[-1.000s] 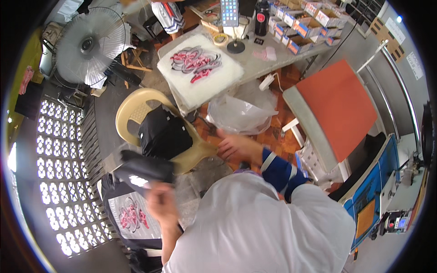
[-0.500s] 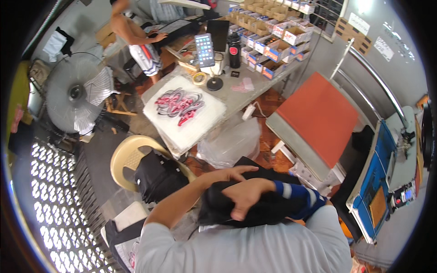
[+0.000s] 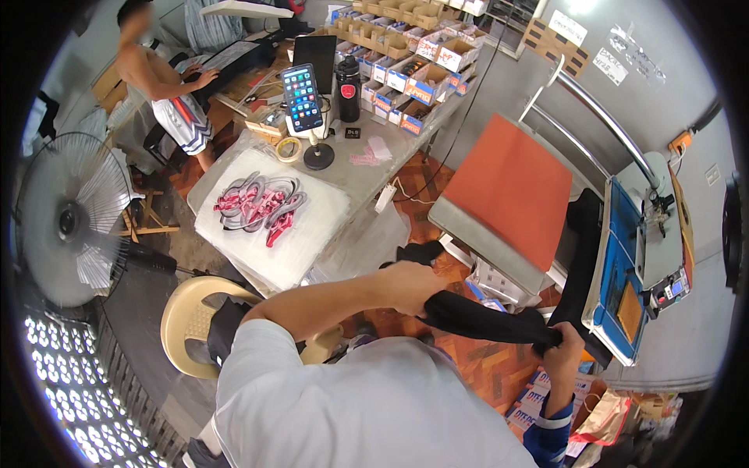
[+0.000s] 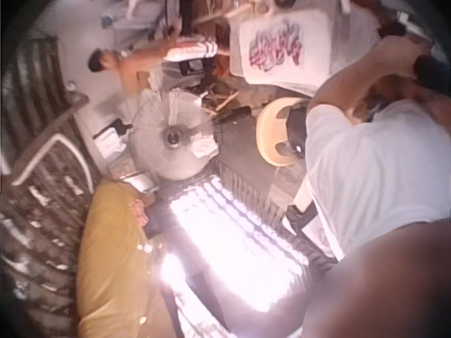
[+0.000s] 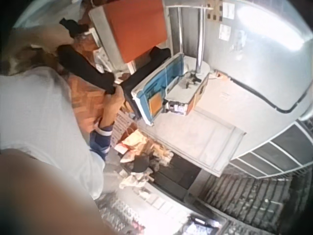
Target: The person places black t-shirts onto a heat press, aligns them, and operates the machine to apply a printed design. They remove the finished shirts and place them on a nearby table, repeating the process with additional shirts.
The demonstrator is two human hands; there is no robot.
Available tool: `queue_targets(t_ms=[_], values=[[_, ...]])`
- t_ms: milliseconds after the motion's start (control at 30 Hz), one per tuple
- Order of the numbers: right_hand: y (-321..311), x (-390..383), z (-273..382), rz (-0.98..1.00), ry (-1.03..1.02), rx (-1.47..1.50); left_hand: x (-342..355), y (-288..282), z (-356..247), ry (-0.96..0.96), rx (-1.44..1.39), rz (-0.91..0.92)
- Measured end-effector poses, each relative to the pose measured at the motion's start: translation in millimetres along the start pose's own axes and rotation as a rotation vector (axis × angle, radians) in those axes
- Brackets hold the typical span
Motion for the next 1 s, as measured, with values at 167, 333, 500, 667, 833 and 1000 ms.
queue_targets(t_ms=[167,333,500,667,833,1000], values=[[10,-1,-22,-0.406,-0.213,-0.027,13,-25,48,-0.059,0.483,0.336],[-7,16,-97,-0.509,0.155,0.189,17,-85,86,0.351,0.225,-0.167],[-56,69,-105,-0.611,0.021,0.475,18,-154,68,0.186,-0.247,-0.427],[-131,121,-119,-0.481,-0.214,0.588,21,-253,55,0.177,-0.048,-0.666],[-201,284,-103,-0.563,0.032,0.143,163,-365,58,-0.049,-0.067,-1.047],[-168,472,-132,-0.415,0.187,-0.289,345,-405,193,-0.181,0.175,-0.926]])
Point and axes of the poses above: each hand's wrist, its own x-axis towards the middle knuckle, its own y-axis out of the palm, z = x × y, the point moved 1 cm from there along x, towards the middle knuckle, and after that the axes turned 6 degrees about z, right-handed, at the moved point
